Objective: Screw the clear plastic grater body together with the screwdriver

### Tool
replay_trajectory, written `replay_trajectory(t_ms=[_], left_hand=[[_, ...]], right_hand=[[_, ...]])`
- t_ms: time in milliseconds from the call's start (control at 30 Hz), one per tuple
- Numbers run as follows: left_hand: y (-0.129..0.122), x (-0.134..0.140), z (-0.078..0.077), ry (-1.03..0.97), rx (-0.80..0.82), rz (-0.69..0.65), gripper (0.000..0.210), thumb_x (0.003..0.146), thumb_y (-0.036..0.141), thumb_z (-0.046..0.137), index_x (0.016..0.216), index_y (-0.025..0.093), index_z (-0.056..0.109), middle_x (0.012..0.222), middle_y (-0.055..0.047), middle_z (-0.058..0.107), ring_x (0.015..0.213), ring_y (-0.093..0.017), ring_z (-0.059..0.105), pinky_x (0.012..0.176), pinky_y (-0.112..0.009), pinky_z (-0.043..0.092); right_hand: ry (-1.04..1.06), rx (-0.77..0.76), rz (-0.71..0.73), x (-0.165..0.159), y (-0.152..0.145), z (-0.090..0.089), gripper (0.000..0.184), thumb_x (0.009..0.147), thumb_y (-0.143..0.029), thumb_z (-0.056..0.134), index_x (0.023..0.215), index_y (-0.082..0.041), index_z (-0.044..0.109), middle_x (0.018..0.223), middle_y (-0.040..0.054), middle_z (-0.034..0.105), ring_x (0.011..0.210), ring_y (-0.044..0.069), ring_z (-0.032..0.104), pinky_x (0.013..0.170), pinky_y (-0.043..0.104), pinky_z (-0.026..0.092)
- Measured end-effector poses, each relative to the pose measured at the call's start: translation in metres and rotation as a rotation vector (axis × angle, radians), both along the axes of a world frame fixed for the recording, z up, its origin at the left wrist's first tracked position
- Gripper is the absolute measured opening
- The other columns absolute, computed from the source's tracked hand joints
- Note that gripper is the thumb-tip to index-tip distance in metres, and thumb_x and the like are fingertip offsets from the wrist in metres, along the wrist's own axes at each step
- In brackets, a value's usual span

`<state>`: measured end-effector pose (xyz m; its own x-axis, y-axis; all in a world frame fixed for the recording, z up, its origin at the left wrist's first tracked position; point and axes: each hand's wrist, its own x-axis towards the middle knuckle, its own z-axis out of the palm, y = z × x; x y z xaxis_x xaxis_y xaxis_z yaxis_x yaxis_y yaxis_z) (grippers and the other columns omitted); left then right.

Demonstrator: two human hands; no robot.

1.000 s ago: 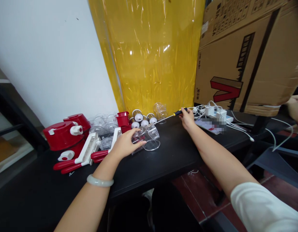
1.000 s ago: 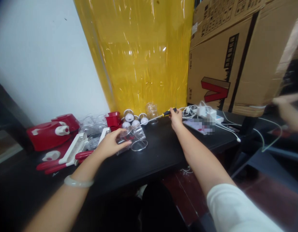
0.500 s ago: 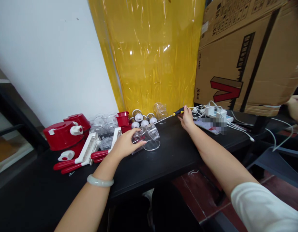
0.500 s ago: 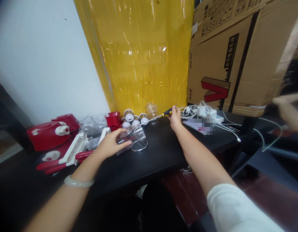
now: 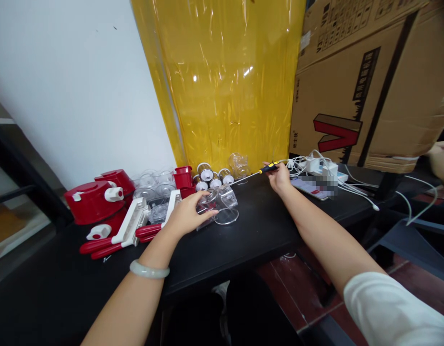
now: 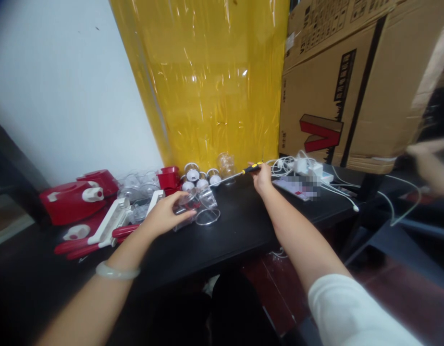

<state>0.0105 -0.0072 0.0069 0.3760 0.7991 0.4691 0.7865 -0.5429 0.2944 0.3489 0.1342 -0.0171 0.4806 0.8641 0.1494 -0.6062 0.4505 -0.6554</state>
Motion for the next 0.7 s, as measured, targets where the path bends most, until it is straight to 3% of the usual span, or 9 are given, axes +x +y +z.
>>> replay_trajectory(t_ms=[133, 233, 333, 433, 533, 700], left_hand=[[-0.0008, 0.0010, 0.0005, -0.003, -0.006, -0.001, 0.060, 0.081, 0.060, 0.070, 0.128, 0.024, 0.059, 0.121, -0.010, 0.072, 0.108, -0.031, 0.069, 0.093, -0.045, 0.053], [-0.0010, 0.0010, 0.0006, -0.006, -0.011, 0.002, 0.060, 0.081, 0.060, 0.071, 0.128, 0.024, 0.059, 0.121, -0.010, 0.072, 0.108, -0.031, 0.069, 0.094, -0.045, 0.053], [-0.0007, 0.0004, 0.0002, -0.002, -0.007, -0.008, 0.059, 0.081, 0.059, 0.071, 0.128, 0.024, 0.059, 0.121, -0.010, 0.072, 0.109, -0.031, 0.069, 0.095, -0.045, 0.052], [-0.0007, 0.0003, 0.0002, -0.002, -0.007, -0.006, 0.059, 0.081, 0.059, 0.070, 0.127, 0.024, 0.059, 0.122, -0.010, 0.072, 0.110, -0.031, 0.069, 0.095, -0.045, 0.053], [-0.0010, 0.0006, 0.0008, 0.003, -0.009, 0.001, 0.060, 0.081, 0.060, 0.070, 0.128, 0.024, 0.059, 0.121, -0.011, 0.072, 0.110, -0.031, 0.069, 0.094, -0.045, 0.053], [-0.0017, 0.0006, 0.0017, 0.000, -0.005, 0.000, 0.060, 0.081, 0.059, 0.071, 0.127, 0.023, 0.060, 0.121, -0.011, 0.072, 0.109, -0.031, 0.069, 0.095, -0.045, 0.052]], right_hand=[[-0.041, 0.002, -0.057, -0.0015, 0.0009, -0.0013, 0.017, 0.089, -0.041, 0.053, 0.092, -0.027, 0.043, 0.073, -0.0049, 0.066, 0.067, 0.014, 0.065, 0.057, 0.025, 0.052], [-0.124, 0.001, -0.143, -0.0004, 0.0049, -0.0048, 0.034, 0.080, -0.051, 0.068, 0.093, -0.027, 0.049, 0.070, -0.0092, 0.058, 0.055, 0.008, 0.056, 0.049, 0.018, 0.044], [-0.181, 0.024, -0.161, 0.0018, 0.0078, -0.0070, 0.041, 0.069, -0.047, 0.079, 0.092, -0.024, 0.054, 0.069, -0.0090, 0.056, 0.049, 0.005, 0.050, 0.045, 0.017, 0.039], [-0.135, 0.009, -0.137, 0.0022, 0.0075, -0.0061, 0.036, 0.070, -0.037, 0.077, 0.096, -0.025, 0.054, 0.070, -0.0083, 0.059, 0.051, 0.007, 0.054, 0.048, 0.017, 0.043], [-0.079, 0.011, -0.094, 0.0018, 0.0049, -0.0043, 0.023, 0.074, -0.028, 0.068, 0.087, -0.025, 0.049, 0.069, -0.0067, 0.062, 0.061, 0.009, 0.063, 0.054, 0.019, 0.049], [-0.054, 0.037, -0.021, 0.0017, 0.0018, -0.0044, 0.022, 0.080, -0.032, 0.060, 0.083, -0.025, 0.041, 0.074, -0.0030, 0.068, 0.068, 0.012, 0.067, 0.057, 0.021, 0.052]])
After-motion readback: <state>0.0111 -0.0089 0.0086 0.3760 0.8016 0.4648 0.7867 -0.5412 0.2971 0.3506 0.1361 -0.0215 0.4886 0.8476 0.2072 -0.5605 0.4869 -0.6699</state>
